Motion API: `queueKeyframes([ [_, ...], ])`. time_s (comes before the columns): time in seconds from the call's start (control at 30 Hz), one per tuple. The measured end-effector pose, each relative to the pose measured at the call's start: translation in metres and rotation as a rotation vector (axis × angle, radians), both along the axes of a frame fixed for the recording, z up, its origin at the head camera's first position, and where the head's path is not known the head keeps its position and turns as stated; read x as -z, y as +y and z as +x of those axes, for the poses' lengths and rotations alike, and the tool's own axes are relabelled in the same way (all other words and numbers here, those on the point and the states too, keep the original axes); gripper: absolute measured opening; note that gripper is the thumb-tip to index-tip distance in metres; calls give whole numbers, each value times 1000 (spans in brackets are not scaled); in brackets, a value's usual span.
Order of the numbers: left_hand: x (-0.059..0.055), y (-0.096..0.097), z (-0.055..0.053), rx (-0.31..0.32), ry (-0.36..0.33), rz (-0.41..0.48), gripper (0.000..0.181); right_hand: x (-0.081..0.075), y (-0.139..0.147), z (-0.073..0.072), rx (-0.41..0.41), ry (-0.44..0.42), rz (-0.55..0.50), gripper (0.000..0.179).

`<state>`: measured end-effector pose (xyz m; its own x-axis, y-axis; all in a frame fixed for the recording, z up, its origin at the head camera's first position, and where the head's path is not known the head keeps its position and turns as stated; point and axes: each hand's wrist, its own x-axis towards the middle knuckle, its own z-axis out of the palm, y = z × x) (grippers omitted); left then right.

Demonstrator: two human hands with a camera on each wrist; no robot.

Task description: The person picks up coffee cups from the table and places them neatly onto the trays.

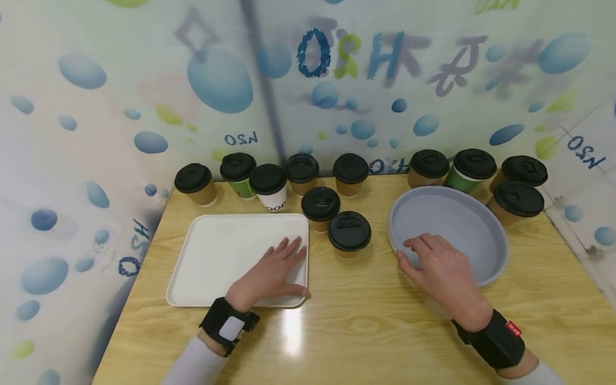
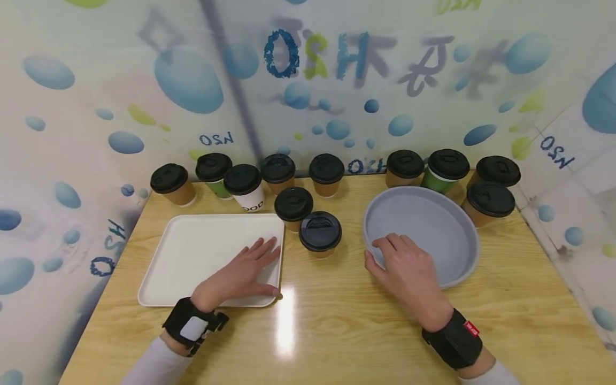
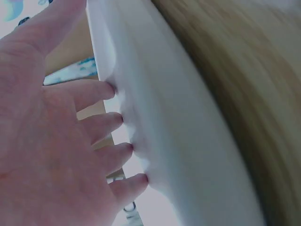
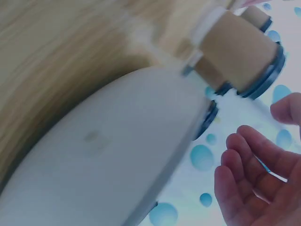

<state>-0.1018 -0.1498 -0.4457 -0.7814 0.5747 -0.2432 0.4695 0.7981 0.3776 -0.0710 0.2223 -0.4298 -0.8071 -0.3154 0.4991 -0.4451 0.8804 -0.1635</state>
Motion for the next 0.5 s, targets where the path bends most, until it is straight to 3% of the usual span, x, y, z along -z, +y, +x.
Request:
queueKeyframes([
  [0.13,0,17,-1,-2,22,-26,100,-7,-11,-1,-10,-83,-109,32],
  [0.3,0,35,0,-8,45,-14,102,-12,-28,-6,-19,-341,-289,67],
  [0.4,2,44,0,-5,59,-14,102,-8,-40,-10,-21,-462,-383,83],
  [0.5,3,52,0,-1,68,-17,101,3,-53,-13,-29,-488,-469,94],
])
